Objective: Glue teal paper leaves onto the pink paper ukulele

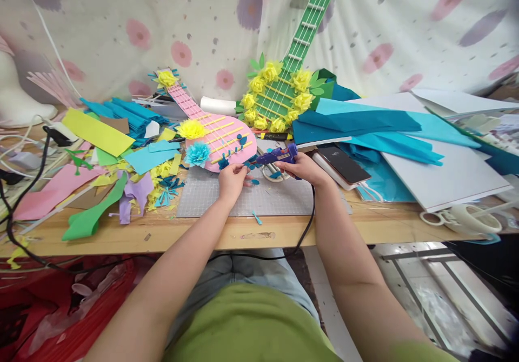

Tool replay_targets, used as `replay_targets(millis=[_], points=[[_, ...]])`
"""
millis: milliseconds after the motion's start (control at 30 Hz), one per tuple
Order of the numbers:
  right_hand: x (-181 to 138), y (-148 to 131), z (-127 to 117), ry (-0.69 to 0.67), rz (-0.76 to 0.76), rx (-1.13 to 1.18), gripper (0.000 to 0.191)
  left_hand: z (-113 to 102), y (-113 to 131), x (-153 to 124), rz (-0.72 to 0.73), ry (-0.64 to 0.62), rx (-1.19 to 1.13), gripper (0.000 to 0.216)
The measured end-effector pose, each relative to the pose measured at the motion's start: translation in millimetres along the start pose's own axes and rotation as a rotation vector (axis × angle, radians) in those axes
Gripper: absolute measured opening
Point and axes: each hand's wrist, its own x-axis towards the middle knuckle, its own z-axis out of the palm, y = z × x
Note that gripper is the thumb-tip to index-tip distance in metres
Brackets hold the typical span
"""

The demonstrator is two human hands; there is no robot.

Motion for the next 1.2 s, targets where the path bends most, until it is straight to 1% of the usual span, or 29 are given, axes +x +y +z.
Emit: replay_targets(millis=[133,267,467,600,833,1033,1200], points=[[-0.4,-0.2,-0.1,-0.005,-0.009,0.001,0.049,0.3,0.9,-0.3,0.0,-0.005,0.015,0.005],[-0.8,-0.4,0.0,-0.011,0.018,-0.011,0.049,-0.1,1.9,-1.5,-0.003,0.001,0.018,0.006],[-2.0,-2.7,1.1,-0.013,-0.002,0.022,0.047,0.0,2.6,-2.3,-0.001,-0.004,0.005,0.006],[-3.3,-5.8,2.6,0.007,0.0,0.043,0.048,0.5,4.0,-2.9,-0.01,-0.002,0.0,0.005],[-4.2,-8.1,3.3,0.003,-0.005,0.057,0.047,0.3,1.4,-1.9,-0.009,-0.015,0.015,0.003],[-1.5,-3.1,2.4,0.006,-0.021,0.062,0.047,0.5,1.0,-1.4,-0.007,-0.025,0.016,0.002],[0.3,3.0,-3.9,0.036,-0.055,0.117,0.047,-0.1,1.8,-2.7,-0.005,-0.041,-0.017,0.003]])
